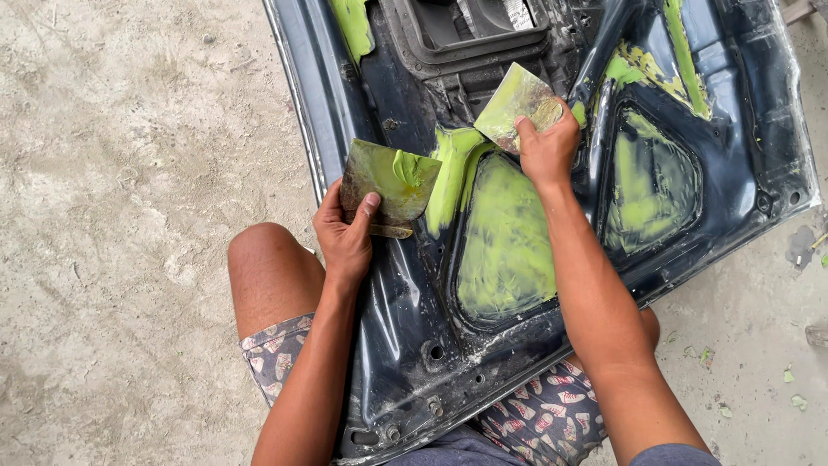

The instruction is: The person applies a green body filler to the inner surface of a car door using a putty knife and a flexible scraper. They spread the filler into the recessed areas and smooth the surface.

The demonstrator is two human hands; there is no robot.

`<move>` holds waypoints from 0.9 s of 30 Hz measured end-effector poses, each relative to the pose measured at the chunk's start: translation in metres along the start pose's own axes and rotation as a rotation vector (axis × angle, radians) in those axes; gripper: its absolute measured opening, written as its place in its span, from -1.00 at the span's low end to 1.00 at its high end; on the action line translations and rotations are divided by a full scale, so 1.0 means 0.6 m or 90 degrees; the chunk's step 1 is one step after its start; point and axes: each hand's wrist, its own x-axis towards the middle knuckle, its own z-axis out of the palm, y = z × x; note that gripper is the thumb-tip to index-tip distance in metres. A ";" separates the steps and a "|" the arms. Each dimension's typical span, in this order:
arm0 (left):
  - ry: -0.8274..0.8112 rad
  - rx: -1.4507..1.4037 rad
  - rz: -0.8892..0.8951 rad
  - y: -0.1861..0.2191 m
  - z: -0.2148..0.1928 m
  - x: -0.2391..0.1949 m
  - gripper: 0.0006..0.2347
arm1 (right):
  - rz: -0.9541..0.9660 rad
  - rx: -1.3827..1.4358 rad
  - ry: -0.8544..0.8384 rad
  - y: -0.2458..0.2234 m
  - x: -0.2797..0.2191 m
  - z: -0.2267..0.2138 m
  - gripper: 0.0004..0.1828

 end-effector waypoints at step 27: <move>-0.008 -0.023 0.006 0.006 0.003 0.000 -0.77 | -0.389 -0.170 -0.159 -0.048 -0.015 -0.013 -0.74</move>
